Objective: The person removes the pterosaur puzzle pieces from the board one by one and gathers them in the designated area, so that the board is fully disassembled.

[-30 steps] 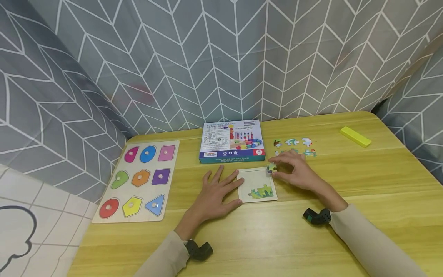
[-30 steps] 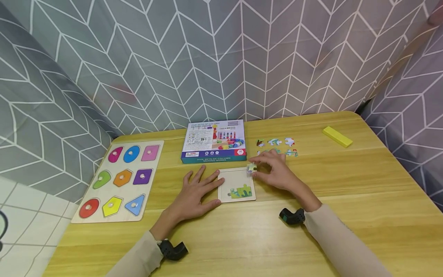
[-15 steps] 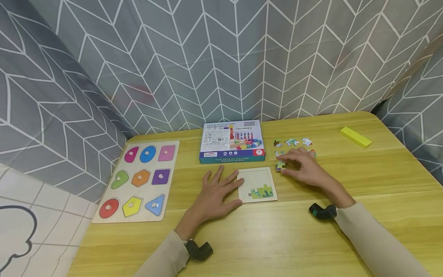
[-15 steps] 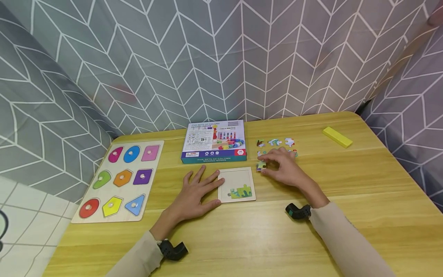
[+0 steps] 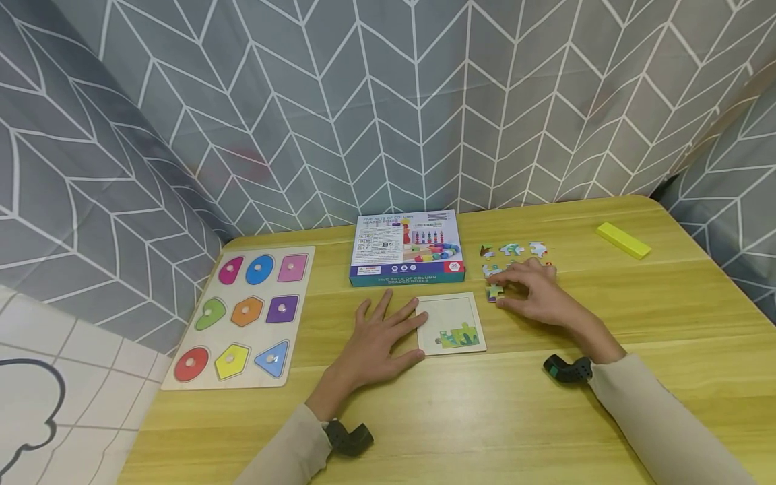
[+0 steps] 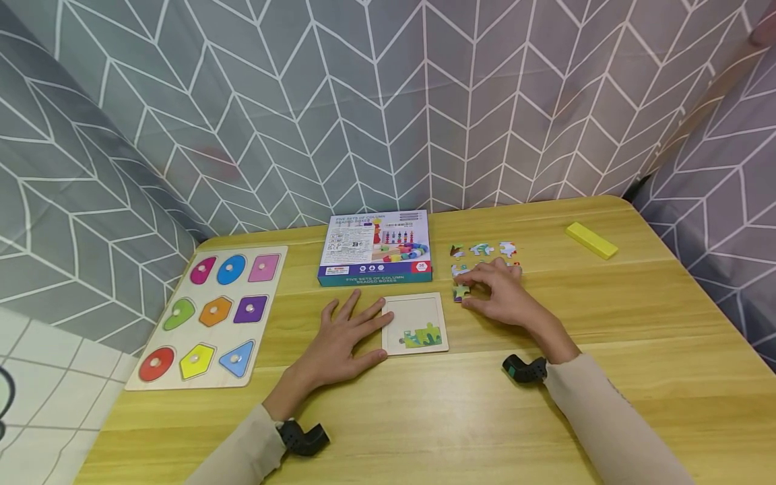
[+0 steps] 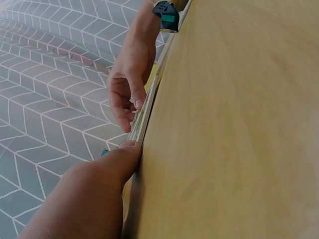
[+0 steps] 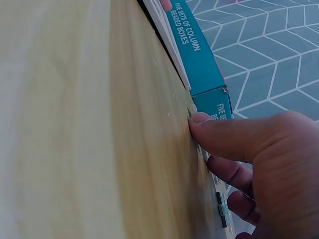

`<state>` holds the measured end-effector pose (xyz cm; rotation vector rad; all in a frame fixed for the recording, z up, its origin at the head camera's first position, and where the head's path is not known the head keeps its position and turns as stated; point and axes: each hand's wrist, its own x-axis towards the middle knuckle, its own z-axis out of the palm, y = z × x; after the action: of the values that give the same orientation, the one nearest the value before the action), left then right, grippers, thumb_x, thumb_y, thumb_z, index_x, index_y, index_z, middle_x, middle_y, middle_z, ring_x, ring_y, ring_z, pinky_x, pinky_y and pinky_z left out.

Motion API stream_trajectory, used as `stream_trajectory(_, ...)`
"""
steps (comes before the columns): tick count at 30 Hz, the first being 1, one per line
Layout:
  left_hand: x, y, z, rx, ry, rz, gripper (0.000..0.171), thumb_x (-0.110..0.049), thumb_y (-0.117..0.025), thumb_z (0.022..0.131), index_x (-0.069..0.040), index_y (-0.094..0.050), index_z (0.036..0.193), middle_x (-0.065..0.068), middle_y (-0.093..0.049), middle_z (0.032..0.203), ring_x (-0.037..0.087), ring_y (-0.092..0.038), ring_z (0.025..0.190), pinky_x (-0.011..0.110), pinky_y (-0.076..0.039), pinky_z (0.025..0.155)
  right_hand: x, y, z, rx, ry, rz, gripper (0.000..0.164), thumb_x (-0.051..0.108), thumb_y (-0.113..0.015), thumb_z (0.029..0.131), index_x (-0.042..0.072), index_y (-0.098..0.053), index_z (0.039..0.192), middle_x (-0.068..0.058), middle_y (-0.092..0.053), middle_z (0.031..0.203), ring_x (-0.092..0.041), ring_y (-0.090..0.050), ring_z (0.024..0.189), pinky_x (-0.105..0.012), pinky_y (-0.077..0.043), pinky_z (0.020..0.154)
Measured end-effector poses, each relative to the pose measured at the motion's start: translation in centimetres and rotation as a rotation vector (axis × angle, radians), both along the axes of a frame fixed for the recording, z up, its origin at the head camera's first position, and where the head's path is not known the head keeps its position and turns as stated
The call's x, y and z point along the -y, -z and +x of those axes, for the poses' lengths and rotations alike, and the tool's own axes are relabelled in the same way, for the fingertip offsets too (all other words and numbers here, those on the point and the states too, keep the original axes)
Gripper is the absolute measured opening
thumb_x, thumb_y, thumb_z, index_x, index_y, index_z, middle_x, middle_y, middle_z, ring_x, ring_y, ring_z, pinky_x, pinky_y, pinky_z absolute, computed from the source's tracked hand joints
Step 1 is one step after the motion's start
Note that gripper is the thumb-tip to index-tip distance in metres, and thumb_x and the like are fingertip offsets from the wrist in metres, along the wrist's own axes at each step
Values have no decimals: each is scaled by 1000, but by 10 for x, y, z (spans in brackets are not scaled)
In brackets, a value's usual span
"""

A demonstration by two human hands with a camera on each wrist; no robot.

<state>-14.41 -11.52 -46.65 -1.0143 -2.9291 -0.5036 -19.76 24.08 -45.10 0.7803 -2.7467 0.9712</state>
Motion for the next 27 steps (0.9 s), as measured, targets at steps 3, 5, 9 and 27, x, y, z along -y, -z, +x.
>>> stream_trajectory(3, 0, 0, 0, -3, 1, 3, 65, -66, -45, 98, -41, -36, 157, -15, -25, 168, 38, -9, 160, 67, -7, 121, -1, -1, 0, 20, 3, 4, 37, 17, -85, 83, 16, -75, 118, 2, -72, 100, -15, -37, 90, -41, -14, 77)
stream_trajectory(5, 0, 0, 0, -3, 1, 2, 65, -66, -45, 97, -41, -36, 157, -15, -25, 168, 38, -10, 160, 66, -7, 121, -1, -1, 0, 29, 7, 7, 37, 17, -85, 83, 15, -75, 119, 2, -71, 100, -16, -37, 91, -42, -14, 78)
stream_trajectory(9, 0, 0, 0, -2, 3, 0, 65, -66, -45, 98, -41, -36, 157, -15, -25, 168, 38, -9, 160, 67, -7, 121, -1, 0, 1, 13, 6, 7, 34, 15, -84, 83, 15, -76, 116, 1, -72, 101, -15, -37, 91, -41, -14, 78)
stream_trajectory(27, 0, -1, 0, -10, 9, 5, 65, -65, -45, 98, -40, -37, 157, -12, -27, 168, 39, -10, 159, 68, -9, 120, 0, -1, 2, -36, -19, -12, 27, 9, -83, 83, 13, -77, 109, -2, -75, 102, -14, -37, 90, -41, -14, 78)
